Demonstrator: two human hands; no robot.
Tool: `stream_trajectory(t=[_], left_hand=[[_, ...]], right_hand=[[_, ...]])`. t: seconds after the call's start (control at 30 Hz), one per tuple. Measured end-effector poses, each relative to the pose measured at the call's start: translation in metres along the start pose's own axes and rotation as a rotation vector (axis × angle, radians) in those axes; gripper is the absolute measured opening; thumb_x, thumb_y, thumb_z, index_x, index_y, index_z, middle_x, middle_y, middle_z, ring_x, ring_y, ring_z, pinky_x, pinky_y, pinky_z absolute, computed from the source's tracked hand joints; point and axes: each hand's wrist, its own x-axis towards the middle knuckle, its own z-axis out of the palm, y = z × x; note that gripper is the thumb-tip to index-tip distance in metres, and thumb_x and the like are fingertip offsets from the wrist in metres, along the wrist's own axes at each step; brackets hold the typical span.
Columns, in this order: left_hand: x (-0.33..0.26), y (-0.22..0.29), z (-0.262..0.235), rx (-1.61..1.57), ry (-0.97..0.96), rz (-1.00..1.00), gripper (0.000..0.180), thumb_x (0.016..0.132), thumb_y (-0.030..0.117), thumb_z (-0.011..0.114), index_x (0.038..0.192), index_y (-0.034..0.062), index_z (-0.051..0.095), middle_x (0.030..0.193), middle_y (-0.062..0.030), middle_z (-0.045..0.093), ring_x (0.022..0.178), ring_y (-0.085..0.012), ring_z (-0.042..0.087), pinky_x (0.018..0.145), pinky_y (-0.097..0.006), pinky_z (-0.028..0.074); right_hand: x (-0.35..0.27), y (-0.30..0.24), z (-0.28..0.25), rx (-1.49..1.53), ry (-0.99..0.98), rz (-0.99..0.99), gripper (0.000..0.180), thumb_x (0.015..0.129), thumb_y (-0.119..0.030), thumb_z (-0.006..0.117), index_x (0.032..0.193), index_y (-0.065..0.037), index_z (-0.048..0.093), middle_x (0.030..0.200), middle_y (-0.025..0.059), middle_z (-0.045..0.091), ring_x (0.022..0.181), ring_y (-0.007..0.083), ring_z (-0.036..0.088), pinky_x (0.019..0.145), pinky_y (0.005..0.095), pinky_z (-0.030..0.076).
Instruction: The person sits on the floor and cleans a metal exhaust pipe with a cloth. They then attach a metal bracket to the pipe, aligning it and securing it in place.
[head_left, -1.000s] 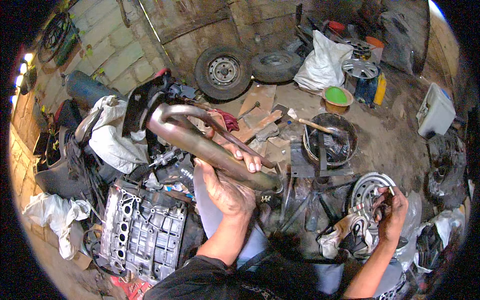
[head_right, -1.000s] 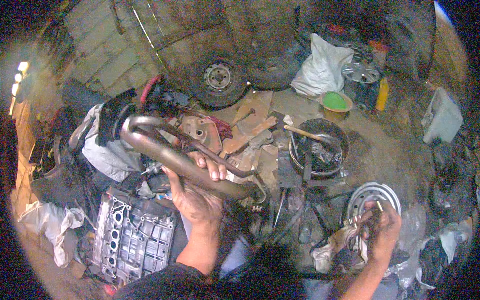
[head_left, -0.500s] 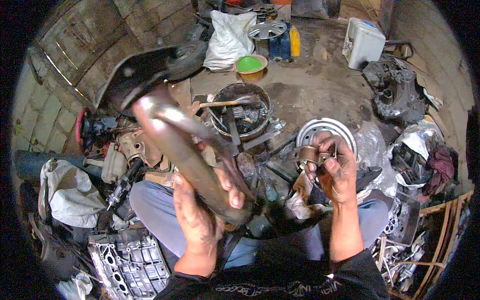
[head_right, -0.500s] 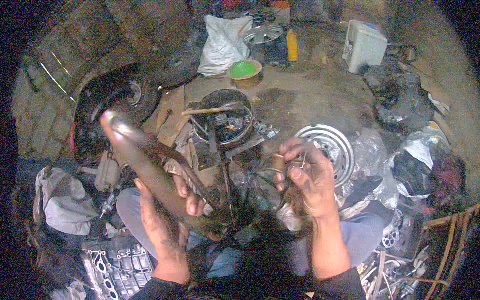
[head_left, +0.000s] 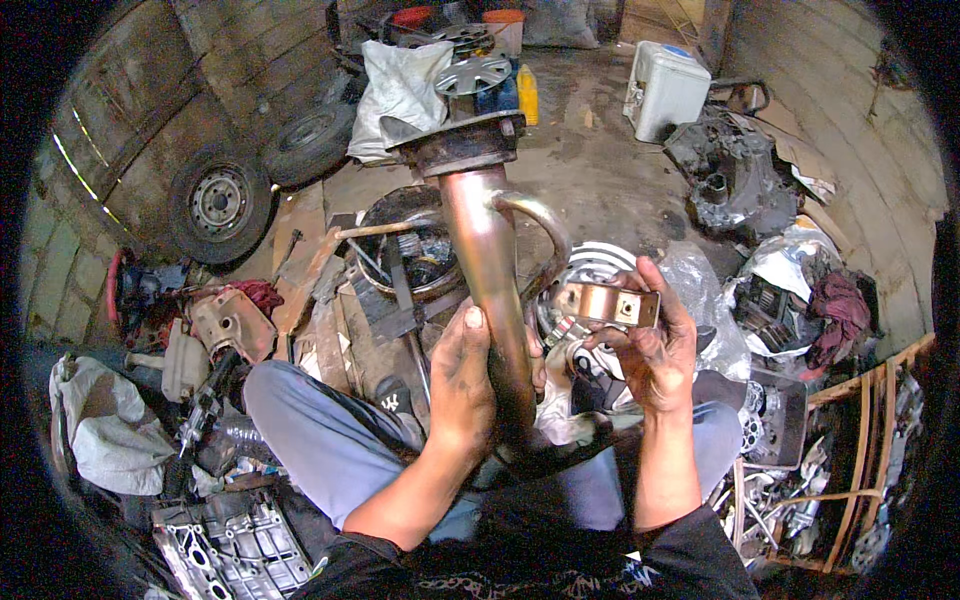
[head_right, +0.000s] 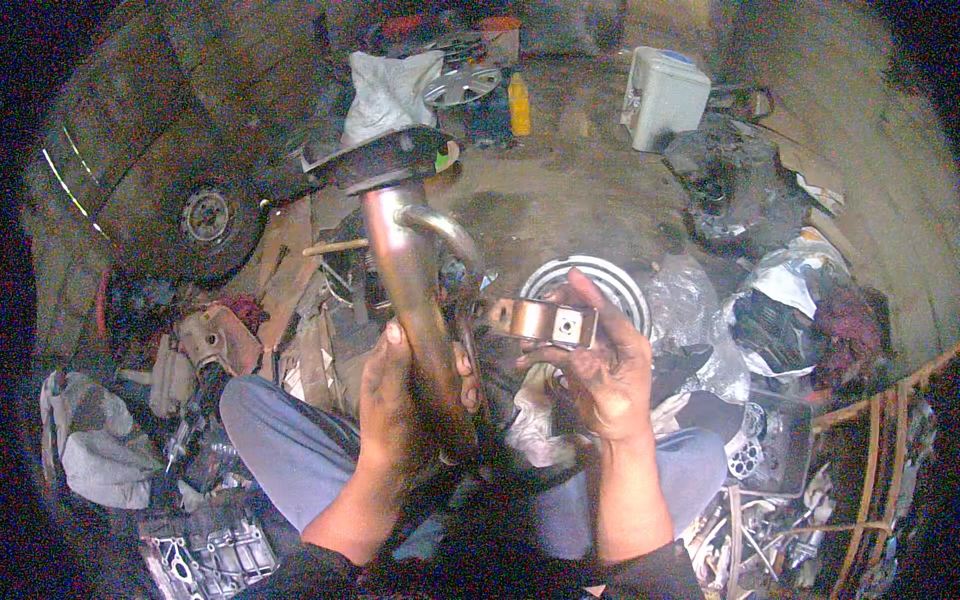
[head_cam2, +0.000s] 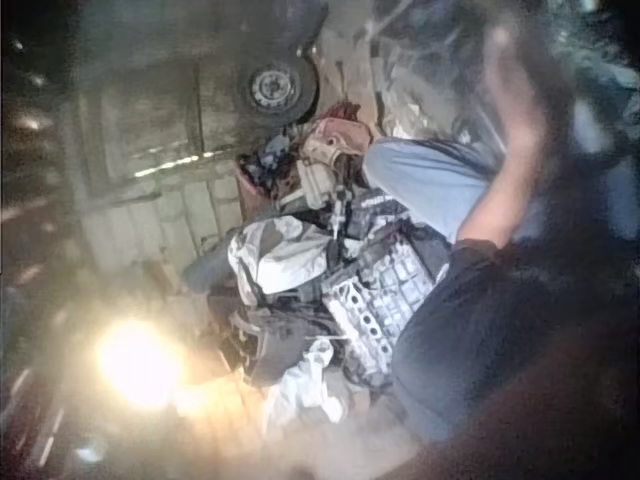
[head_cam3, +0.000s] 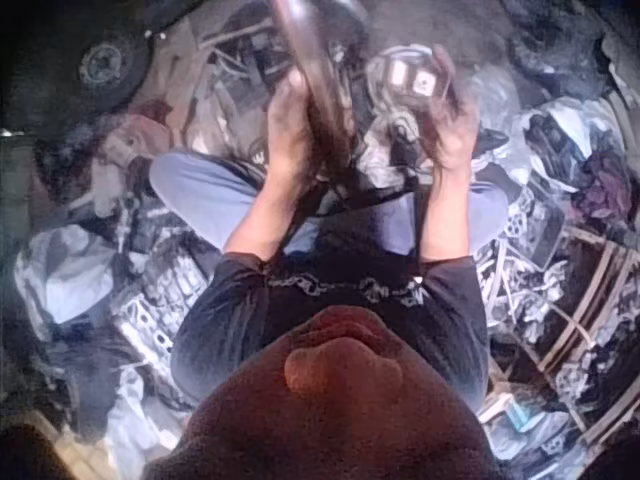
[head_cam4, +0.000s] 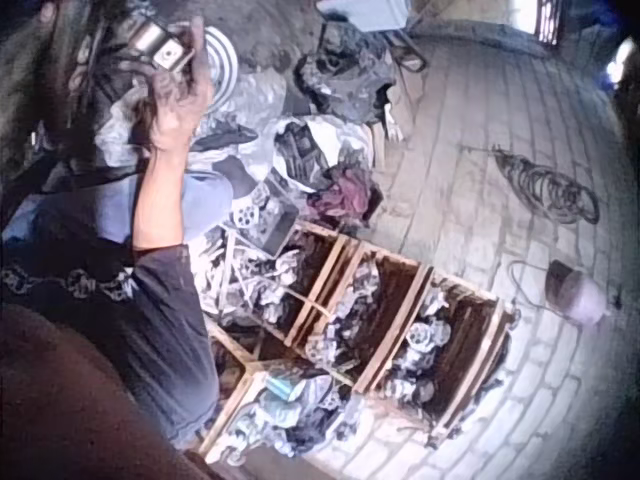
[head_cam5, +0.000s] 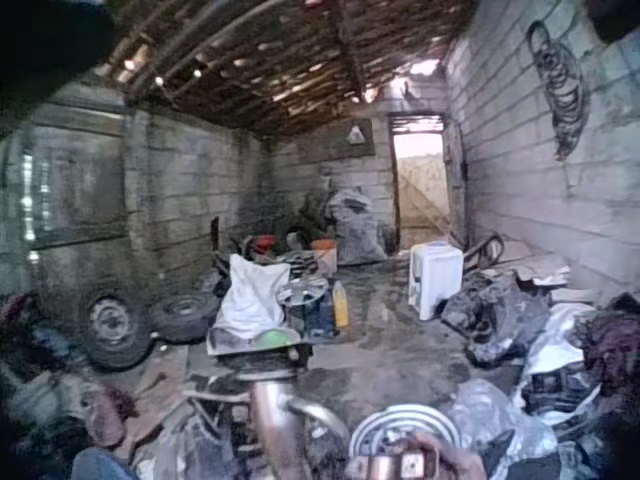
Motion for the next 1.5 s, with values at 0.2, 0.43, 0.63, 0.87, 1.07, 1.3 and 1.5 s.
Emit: stream_trajectory(t=[0.2, 0.43, 0.63, 0.87, 1.07, 1.3, 1.5], left_hand=[[0.018, -0.018, -0.005, 0.078, -0.028, -0.079, 0.044, 0.105, 0.046, 0.039, 0.1, 0.0049, 0.055, 0.073, -0.0061, 0.061, 0.057, -0.015, 0.06, 0.052, -0.028, 0.051], [0.027, -0.038, 0.001, 0.152, 0.003, -0.113, 0.045, 0.102, 0.048, 0.043, 0.099, 0.005, 0.057, 0.073, -0.0073, 0.062, 0.058, -0.0186, 0.06, 0.055, -0.03, 0.052], [0.03, -0.049, 0.006, 0.078, 0.027, -0.147, 0.046, 0.104, 0.045, 0.041, 0.101, 0.003, 0.059, 0.072, -0.0061, 0.062, 0.055, -0.0147, 0.06, 0.049, -0.027, 0.049], [0.033, -0.053, 0.004, 0.074, 0.032, -0.169, 0.045, 0.102, 0.047, 0.045, 0.1, 0.0037, 0.059, 0.07, -0.0061, 0.062, 0.054, -0.0151, 0.059, 0.049, -0.027, 0.049], [0.031, -0.051, 0.003, 0.01, 0.057, -0.19, 0.042, 0.101, 0.045, 0.049, 0.106, 0.0039, 0.058, 0.076, -0.0071, 0.064, 0.058, -0.0157, 0.061, 0.053, -0.027, 0.051], [0.036, -0.054, -0.002, -0.038, -0.034, -0.16, 0.042, 0.101, 0.037, 0.053, 0.125, 0.0022, 0.053, 0.091, -0.0119, 0.065, 0.07, -0.0188, 0.064, 0.063, -0.03, 0.054], [0.039, -0.058, -0.01, -0.078, -0.088, -0.161, 0.045, 0.1, 0.036, 0.054, 0.129, 0.0025, 0.049, 0.092, -0.0132, 0.066, 0.072, -0.0201, 0.065, 0.066, -0.032, 0.055]], right_hand=[[-0.009, 0.0, -0.016, 0.041, 0.177, 0.03, 0.067, 0.088, -0.023, 0.073, 0.142, 0.003, 0.041, 0.119, 0.0172, 0.057, 0.1, 0.0278, 0.064, 0.084, 0.0383, 0.06], [-0.016, 0.02, -0.023, 0.186, 0.381, 0.178, 0.038, 0.09, -0.007, 0.068, 0.126, 0.0, 0.057, 0.105, 0.009, 0.062, 0.089, 0.0218, 0.066, 0.08, 0.0331, 0.059], [-0.011, 0.029, -0.049, 0.734, 0.286, 0.376, 0.044, 0.097, -0.017, 0.059, 0.139, -0.006, 0.048, 0.097, 0.0031, 0.06, 0.074, 0.0096, 0.058, 0.069, 0.0256, 0.055], [-0.011, 0.015, -0.037, 0.807, 0.382, 0.451, 0.045, 0.099, -0.034, 0.049, 0.132, -0.003, 0.052, 0.054, -0.0054, 0.039, 0.044, 0.0075, 0.04, 0.037, 0.022, 0.03], [-0.015, 0.02, -0.051, 1.042, 0.165, 0.518, 0.051, 0.101, -0.037, 0.041, 0.131, 0.003, 0.051, 0.053, -0.0012, 0.042, 0.034, 0.0092, 0.037, 0.034, 0.0243, 0.03], [-0.017, 0.029, -0.057, 1.181, 0.089, 0.522, 0.055, 0.102, -0.04, 0.041, 0.124, 0.01, 0.05, 0.068, 0.0072, 0.048, 0.033, 0.009, 0.039, 0.031, 0.0236, 0.03], [-0.012, 0.024, -0.045, 1.194, 0.198, 0.541, 0.049, 0.101, -0.035, 0.044, 0.112, 0.013, 0.046, 0.08, 0.0109, 0.045, 0.031, 0.0084, 0.039, 0.027, 0.0221, 0.029]])
